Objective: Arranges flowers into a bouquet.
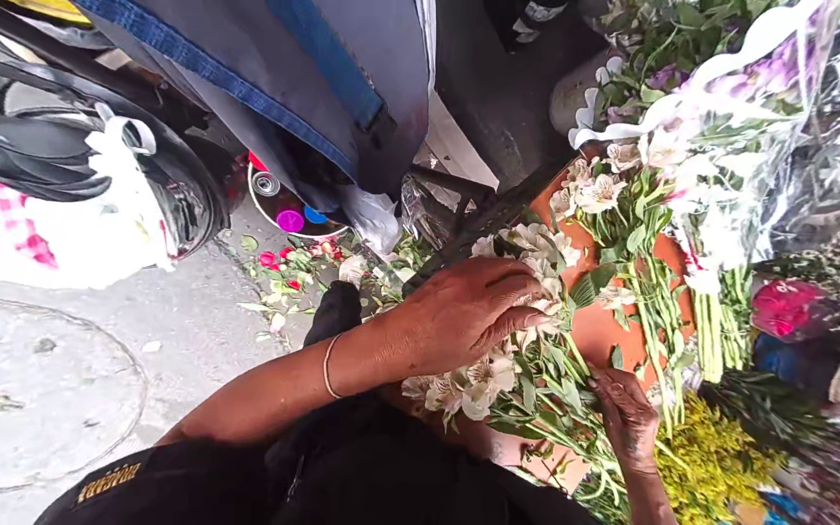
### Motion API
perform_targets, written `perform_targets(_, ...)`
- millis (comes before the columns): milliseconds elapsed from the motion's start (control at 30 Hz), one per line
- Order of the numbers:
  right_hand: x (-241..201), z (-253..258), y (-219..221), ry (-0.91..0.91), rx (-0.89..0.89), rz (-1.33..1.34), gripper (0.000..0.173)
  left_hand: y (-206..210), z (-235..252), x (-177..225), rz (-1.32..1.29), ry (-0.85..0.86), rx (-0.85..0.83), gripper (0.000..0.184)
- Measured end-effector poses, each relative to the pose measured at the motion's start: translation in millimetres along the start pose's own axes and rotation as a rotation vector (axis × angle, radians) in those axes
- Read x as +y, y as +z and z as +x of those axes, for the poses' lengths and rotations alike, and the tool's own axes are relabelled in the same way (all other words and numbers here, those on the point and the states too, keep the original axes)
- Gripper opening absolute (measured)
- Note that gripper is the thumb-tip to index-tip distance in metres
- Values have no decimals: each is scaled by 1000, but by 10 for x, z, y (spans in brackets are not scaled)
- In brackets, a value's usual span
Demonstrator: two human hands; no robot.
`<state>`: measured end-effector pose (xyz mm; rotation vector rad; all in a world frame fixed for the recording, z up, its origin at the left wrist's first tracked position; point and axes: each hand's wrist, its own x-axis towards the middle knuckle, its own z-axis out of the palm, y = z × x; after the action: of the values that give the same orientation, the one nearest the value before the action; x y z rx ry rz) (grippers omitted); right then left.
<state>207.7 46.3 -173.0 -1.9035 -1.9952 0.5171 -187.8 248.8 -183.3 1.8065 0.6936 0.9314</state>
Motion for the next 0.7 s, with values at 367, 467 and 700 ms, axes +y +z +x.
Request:
perform_targets(367, -27, 348, -237, 252, -320, 181, 17, -372, -392, -376, 245, -244, 296, 36)
perform_targets(467, -72, 449, -313, 248, -403, 126, 16, -379, -515, -365, 232, -300, 257, 39)
perform_targets(700, -326, 723, -535, 282, -533, -85, 25, -366, -653, -139, 258, -309, 246, 41)
